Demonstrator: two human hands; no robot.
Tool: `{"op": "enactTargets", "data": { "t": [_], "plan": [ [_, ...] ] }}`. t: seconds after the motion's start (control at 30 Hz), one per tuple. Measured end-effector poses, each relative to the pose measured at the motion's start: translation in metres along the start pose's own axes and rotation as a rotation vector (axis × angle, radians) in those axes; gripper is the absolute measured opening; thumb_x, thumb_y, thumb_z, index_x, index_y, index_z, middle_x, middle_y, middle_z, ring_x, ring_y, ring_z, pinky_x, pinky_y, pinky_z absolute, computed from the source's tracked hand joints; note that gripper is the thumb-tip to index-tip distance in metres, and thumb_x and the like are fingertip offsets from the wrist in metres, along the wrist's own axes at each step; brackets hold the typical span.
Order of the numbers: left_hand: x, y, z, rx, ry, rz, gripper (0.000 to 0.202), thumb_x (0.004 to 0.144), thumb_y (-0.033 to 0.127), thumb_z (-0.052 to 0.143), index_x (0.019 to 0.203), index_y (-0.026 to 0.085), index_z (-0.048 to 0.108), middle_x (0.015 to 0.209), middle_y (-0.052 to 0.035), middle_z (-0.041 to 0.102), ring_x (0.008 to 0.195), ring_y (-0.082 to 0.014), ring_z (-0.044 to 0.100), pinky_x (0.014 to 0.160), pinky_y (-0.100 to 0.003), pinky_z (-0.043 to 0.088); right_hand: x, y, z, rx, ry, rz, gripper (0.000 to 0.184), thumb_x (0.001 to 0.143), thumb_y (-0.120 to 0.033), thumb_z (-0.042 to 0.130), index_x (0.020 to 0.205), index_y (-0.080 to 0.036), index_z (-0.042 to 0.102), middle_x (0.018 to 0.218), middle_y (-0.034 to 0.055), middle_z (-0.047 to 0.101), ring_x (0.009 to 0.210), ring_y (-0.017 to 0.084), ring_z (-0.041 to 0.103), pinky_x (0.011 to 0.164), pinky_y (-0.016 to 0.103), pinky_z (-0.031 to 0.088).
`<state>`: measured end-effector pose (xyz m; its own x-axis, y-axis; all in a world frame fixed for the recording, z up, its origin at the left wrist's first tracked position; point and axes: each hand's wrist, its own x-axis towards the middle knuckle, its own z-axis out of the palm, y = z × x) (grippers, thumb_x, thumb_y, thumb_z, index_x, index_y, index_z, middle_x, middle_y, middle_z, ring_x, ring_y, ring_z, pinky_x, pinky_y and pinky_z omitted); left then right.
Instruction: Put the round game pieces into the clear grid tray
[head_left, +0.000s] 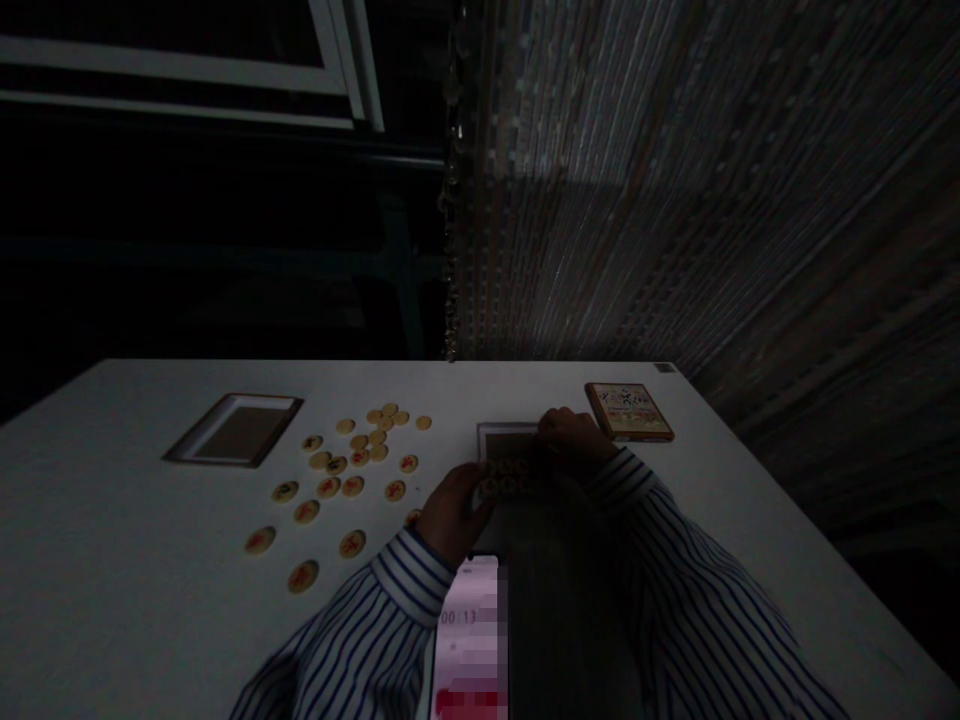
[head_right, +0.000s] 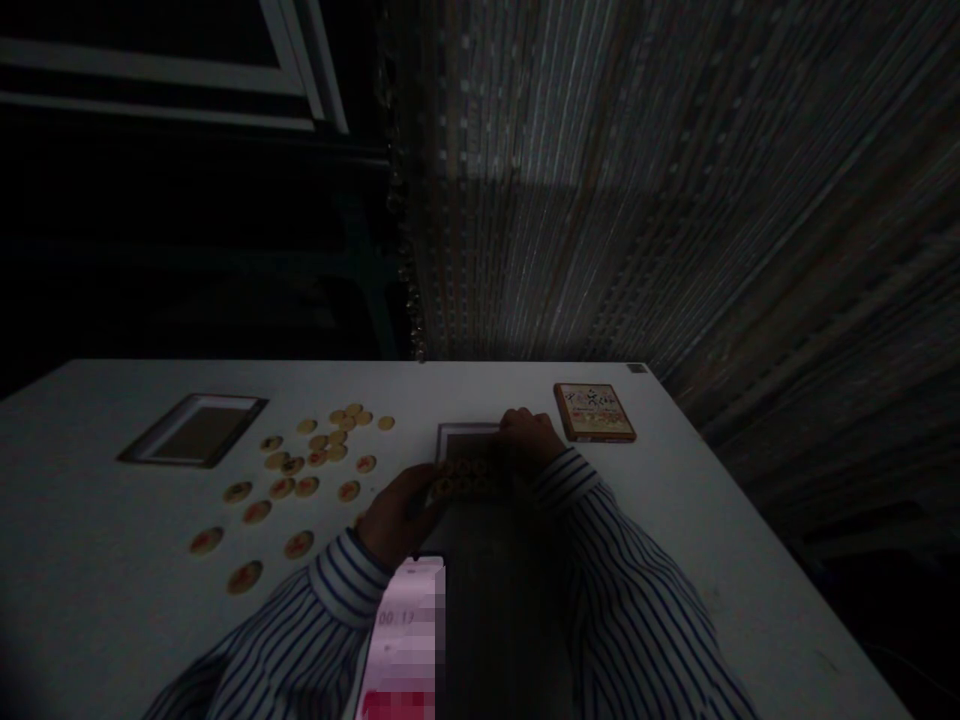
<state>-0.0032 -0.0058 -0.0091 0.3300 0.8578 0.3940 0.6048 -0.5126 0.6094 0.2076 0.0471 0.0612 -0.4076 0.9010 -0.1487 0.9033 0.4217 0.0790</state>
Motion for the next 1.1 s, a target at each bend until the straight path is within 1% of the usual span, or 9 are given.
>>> {"op": "enactTargets", "data": {
  "t": [0.13,0.27,0.4,0.57,0.67,0.77,0.93,1.1],
  "plan": [
    [-0.001,-0.001,0.001,-0.017,0.002,0.005,0.034,0.072,0.019,0.055,0.105,0.014,0.053,0.104,-0.0119,0.059,0.099,-0.0198,0.055,0.086,-0.036,0.046,-0.001,0.0,0.0,-0.001,0.023,-0.011,0.021,0.08,-0.025,0.047,0.095,-0.024,0.061,0.098,0.0077,0.052,0.092,0.02,0.044,0.07,0.032,0.031],
    [-0.001,-0.002,0.002,-0.015,0.015,-0.001,0.033,0.071,0.019,0.055,0.104,0.015,0.054,0.103,-0.011,0.059,0.097,-0.0202,0.056,0.084,-0.036,0.047,-0.002,0.0,-0.001,0.021,0.036,-0.002,0.019,0.079,-0.027,0.049,0.093,-0.024,0.061,0.099,0.0074,0.052,0.093,0.021,0.043,0.071,0.032,0.03],
    [0.001,0.0,0.0,0.004,0.004,-0.006,0.033,0.07,0.019,0.055,0.103,0.015,0.054,0.102,-0.0113,0.06,0.096,-0.021,0.057,0.082,-0.037,0.048,-0.001,0.004,-0.001,0.031,0.047,0.019,0.024,0.079,-0.032,0.049,0.1,-0.026,0.059,0.099,0.0071,0.052,0.093,0.02,0.043,0.072,0.032,0.03],
    [0.002,0.003,-0.003,-0.001,-0.013,-0.011,0.035,0.069,0.019,0.055,0.103,0.016,0.054,0.102,-0.0111,0.06,0.096,-0.0207,0.056,0.083,-0.037,0.048,-0.001,0.009,0.002,0.042,0.079,0.018,0.025,0.079,-0.028,0.048,0.103,-0.027,0.058,0.1,0.0073,0.053,0.093,0.02,0.045,0.071,0.031,0.03],
    [0.001,0.003,-0.003,-0.015,-0.007,-0.023,0.033,0.07,0.02,0.054,0.103,0.015,0.054,0.102,-0.0116,0.06,0.096,-0.0205,0.056,0.083,-0.036,0.047,-0.003,0.01,0.001,0.043,0.106,0.031,0.025,0.08,-0.028,0.048,0.103,-0.027,0.057,0.1,0.0071,0.054,0.092,0.02,0.045,0.073,0.033,0.029],
    [0.001,0.003,-0.004,-0.014,-0.006,-0.032,0.032,0.071,0.021,0.053,0.103,0.015,0.054,0.103,-0.0117,0.06,0.097,-0.0207,0.056,0.084,-0.036,0.047,-0.006,0.01,-0.002,0.042,0.149,0.031,0.026,0.079,-0.026,0.047,0.104,-0.026,0.057,0.099,0.0064,0.054,0.092,0.02,0.046,0.078,0.035,0.028],
    [0.003,0.006,-0.008,-0.024,0.021,-0.054,0.029,0.073,0.023,0.052,0.101,0.015,0.056,0.101,-0.011,0.061,0.095,-0.0202,0.056,0.083,-0.036,0.047,-0.011,0.008,-0.011,0.051,0.21,0.04,0.027,0.079,-0.024,0.046,0.104,-0.024,0.057,0.098,0.0068,0.055,0.093,0.019,0.047,0.08,0.034,0.029],
    [0.005,0.005,-0.014,-0.039,0.064,-0.08,0.028,0.072,0.024,0.053,0.099,0.014,0.056,0.099,-0.0104,0.061,0.095,-0.02,0.056,0.084,-0.036,0.046,-0.016,-0.002,-0.02,0.059,0.3,0.031,0.028,0.079,-0.022,0.045,0.105,-0.022,0.057,0.095,0.0065,0.057,0.091,0.019,0.048,0.084,0.035,0.029]
  ]
}}
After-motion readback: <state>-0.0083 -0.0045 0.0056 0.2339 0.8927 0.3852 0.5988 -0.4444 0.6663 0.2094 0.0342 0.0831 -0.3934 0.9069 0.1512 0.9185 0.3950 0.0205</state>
